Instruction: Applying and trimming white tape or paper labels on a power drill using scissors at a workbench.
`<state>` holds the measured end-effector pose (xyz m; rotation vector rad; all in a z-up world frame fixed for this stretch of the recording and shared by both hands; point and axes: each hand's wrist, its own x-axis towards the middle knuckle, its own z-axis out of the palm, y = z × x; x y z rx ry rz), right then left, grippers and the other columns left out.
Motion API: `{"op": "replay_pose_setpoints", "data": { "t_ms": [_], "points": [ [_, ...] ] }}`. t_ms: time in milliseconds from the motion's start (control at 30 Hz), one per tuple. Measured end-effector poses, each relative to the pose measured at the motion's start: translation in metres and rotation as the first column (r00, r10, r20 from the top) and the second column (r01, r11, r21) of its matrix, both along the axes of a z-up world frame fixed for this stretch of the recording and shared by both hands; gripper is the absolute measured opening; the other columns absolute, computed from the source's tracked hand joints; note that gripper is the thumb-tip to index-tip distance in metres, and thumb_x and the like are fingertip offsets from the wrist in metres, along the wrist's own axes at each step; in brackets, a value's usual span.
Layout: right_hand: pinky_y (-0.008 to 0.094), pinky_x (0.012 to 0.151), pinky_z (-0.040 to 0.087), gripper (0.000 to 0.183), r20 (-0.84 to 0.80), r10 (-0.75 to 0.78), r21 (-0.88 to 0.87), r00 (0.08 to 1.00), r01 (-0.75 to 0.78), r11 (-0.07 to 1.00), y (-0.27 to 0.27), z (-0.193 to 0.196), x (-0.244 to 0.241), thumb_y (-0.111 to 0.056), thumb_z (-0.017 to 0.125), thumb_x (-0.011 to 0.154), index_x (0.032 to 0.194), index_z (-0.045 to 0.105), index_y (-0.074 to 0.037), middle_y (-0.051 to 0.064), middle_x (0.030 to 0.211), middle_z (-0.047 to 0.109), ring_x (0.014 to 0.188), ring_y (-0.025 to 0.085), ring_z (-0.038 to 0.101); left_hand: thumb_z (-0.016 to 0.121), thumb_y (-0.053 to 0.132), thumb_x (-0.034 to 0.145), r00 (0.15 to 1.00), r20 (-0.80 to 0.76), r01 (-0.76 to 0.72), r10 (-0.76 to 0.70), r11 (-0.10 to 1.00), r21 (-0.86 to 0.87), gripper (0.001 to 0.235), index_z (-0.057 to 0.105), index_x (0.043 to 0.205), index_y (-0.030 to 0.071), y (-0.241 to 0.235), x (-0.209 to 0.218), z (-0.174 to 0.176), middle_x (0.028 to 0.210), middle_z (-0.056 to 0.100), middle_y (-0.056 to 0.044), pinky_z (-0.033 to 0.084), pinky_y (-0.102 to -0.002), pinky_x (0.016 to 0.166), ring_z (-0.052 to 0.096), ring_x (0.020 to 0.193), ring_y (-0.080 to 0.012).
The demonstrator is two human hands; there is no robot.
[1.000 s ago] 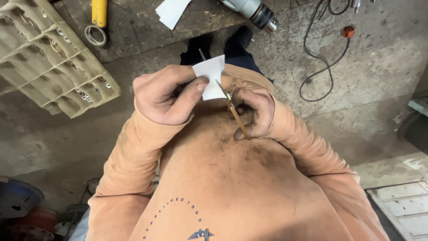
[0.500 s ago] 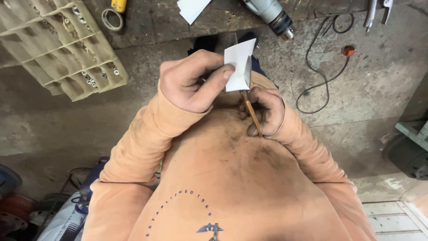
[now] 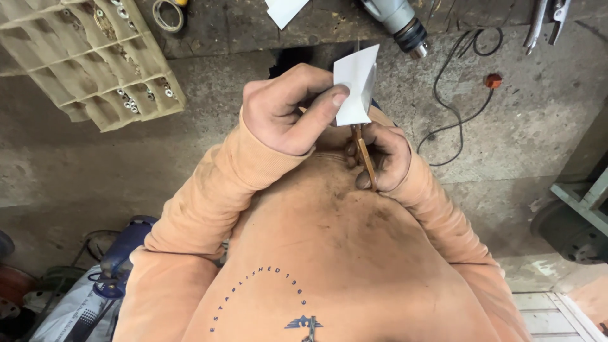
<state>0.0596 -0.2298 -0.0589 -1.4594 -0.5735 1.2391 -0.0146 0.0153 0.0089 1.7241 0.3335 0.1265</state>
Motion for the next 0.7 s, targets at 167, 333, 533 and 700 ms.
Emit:
{"op": "replay_pose_setpoints", "data": {
  "t_ms": [167, 333, 533, 700],
  "points": [
    [0.028, 0.072, 0.06, 0.077, 0.032, -0.021, 0.037, 0.999, 0.019, 0.999, -0.011, -0.015, -0.007, -0.073, 0.08, 0.072, 0.099, 0.059, -0.004, 0.005, 0.092, 0.071, 0.083, 0.015, 0.071, 0.073, 0.008, 0.106, 1.0, 0.0, -0.013, 0.013, 1.0, -0.006, 0.008, 0.068, 0.108, 0.003, -0.004, 0.0, -0.007, 0.085, 0.069, -0.007, 0.053, -0.024, 0.062, 0.069, 0.071, -0.0101],
    [0.028, 0.071, 0.059, 0.081, 0.021, -0.025, -0.002, 0.999, 0.025, 1.0, -0.009, -0.013, -0.006, -0.075, 0.079, 0.072, 0.102, 0.063, -0.001, 0.004, 0.089, 0.071, 0.08, 0.014, 0.07, 0.073, 0.009, 0.106, 1.0, -0.003, -0.02, 0.02, 1.0, -0.024, 0.008, 0.068, 0.106, 0.003, -0.006, 0.0, -0.01, 0.083, 0.068, -0.007, 0.053, -0.023, 0.059, 0.068, 0.065, -0.0089],
    [0.025, 0.074, 0.056, 0.096, 0.001, -0.054, 0.006, 0.999, 0.054, 0.999, -0.004, -0.004, -0.001, -0.083, 0.075, 0.067, 0.115, 0.065, 0.0, 0.002, 0.096, 0.067, 0.084, 0.011, 0.068, 0.071, 0.01, 0.106, 0.998, -0.057, -0.008, 0.001, 0.994, -0.112, 0.009, 0.067, 0.104, 0.002, -0.007, 0.001, -0.006, 0.078, 0.07, -0.005, 0.055, -0.024, 0.061, 0.073, 0.069, -0.0093],
    [0.024, 0.074, 0.055, 0.107, -0.058, -0.041, -0.062, 0.998, 0.037, 0.997, -0.003, 0.002, 0.005, -0.084, 0.078, 0.063, 0.126, 0.064, 0.001, 0.001, 0.088, 0.068, 0.081, 0.01, 0.066, 0.07, 0.01, 0.105, 0.997, -0.071, -0.007, -0.002, 0.991, -0.137, 0.009, 0.067, 0.104, 0.002, -0.012, 0.001, -0.006, 0.078, 0.072, -0.005, 0.057, -0.023, 0.061, 0.076, 0.071, -0.0104]
  ]
}}
